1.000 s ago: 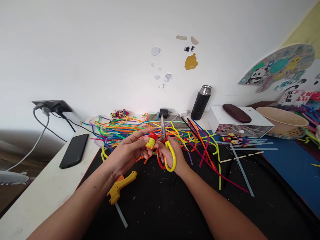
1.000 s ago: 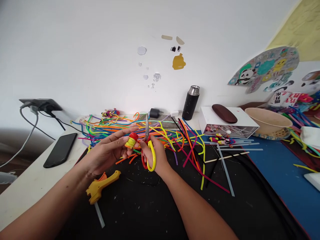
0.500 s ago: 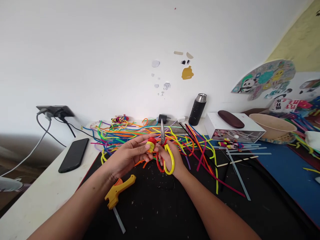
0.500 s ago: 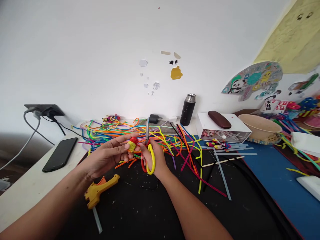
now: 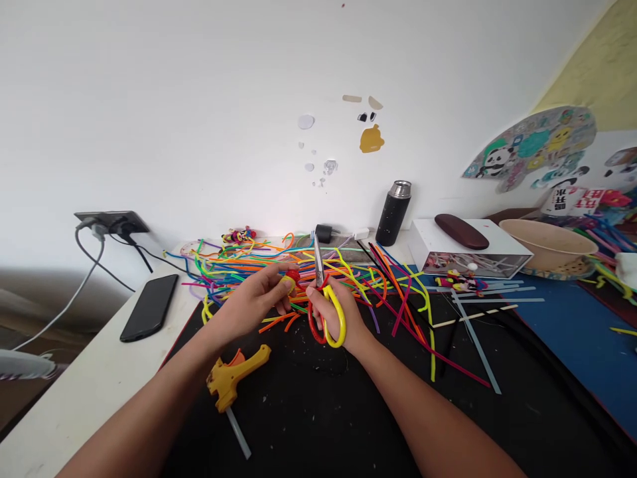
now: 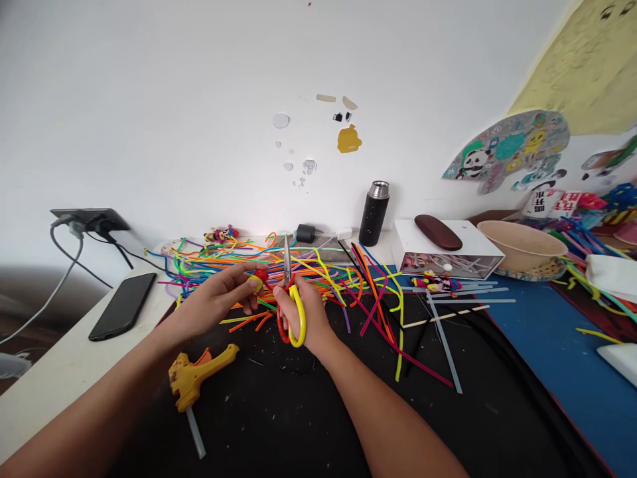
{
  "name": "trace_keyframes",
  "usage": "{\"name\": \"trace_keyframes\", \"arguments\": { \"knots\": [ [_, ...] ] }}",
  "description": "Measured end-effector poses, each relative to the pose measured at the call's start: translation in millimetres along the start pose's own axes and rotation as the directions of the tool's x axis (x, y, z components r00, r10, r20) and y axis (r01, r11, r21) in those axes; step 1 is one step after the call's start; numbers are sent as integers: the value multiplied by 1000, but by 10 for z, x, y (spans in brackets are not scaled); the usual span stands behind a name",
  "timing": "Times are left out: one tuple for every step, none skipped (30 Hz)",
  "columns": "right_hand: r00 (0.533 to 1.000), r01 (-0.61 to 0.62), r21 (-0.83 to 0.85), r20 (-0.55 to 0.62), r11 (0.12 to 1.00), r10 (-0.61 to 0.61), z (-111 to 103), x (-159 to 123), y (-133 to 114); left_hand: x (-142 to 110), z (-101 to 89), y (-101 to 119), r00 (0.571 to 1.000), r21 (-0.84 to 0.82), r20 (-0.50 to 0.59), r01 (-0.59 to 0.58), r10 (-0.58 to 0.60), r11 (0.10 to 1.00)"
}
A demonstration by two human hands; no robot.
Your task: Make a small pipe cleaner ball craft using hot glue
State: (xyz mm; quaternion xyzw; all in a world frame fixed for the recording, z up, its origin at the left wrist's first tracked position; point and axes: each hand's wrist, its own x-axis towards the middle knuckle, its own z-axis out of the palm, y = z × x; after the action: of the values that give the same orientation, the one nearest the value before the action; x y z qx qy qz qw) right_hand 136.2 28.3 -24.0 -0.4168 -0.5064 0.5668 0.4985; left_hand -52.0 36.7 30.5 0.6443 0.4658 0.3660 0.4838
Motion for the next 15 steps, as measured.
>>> {"name": "trace_keyframes", "arguments": {
  "knots": [
    [1000, -2, 3, 8, 1000, 2, 9, -5, 4, -4, 8, -18, 1000, 51, -9, -11, 12, 999],
    [1000, -5, 7, 16, 1000, 5, 16, -8, 8, -10, 15, -32, 1000, 109, -20, -22, 24, 994],
    [1000, -9, 11, 22, 1000, 9, 20, -10, 9, -17, 19, -42, 999, 168, -31, -32, 38, 985],
    [1000, -13, 12, 25, 1000, 12, 20, -11, 7, -24, 19, -48, 998, 221, -36, -40, 49, 974],
    [1000, -12, 10, 21, 1000, 11, 15, -10, 1, -30, 15, -50, 998, 260, -36, -46, 58, 965],
    [1000, -7, 7, 12, 1000, 7, 8, -9, -8, -33, 7, -49, 998, 278, -33, -49, 61, 959],
    [1000, 2, 1, 1, 1000, -2, -1, -8, -20, -32, -4, -46, 998, 273, -26, -50, 59, 961],
    [1000, 13, -5, -10, 1000, -13, -11, -8, -33, -27, -17, -42, 999, 244, -16, -46, 52, 969],
    [1000, 21, -11, -18, 1000, -21, -19, -8, -45, -19, -31, -39, 999, 195, -3, -37, 38, 980],
    [999, 25, -16, -22, 1000, -26, -25, -9, -55, -8, -45, -38, 1000, 132, 12, -20, 18, 991],
    [999, 28, -21, -21, 999, -28, -27, -12, -61, 6, -58, -39, 1000, 61, 28, 2, -4, 998],
    [999, 30, -25, -15, 999, -30, -27, -16, -65, 20, -70, -44, 999, -10, 45, 28, -27, 1000],
    [999, 33, -29, -7, 999, -33, -25, -20, -68, 35, -81, -52, 997, -76, 58, 54, -49, 996],
    [999, 38, -31, 2, 999, -38, -22, -25, -70, 48, -91, -62, 995, -137, 62, 80, -72, 987],
    [999, 45, -32, 9, 998, -44, -20, -29, -74, 60, -99, -74, 993, -200, 60, 108, -97, 974]
  ]
}}
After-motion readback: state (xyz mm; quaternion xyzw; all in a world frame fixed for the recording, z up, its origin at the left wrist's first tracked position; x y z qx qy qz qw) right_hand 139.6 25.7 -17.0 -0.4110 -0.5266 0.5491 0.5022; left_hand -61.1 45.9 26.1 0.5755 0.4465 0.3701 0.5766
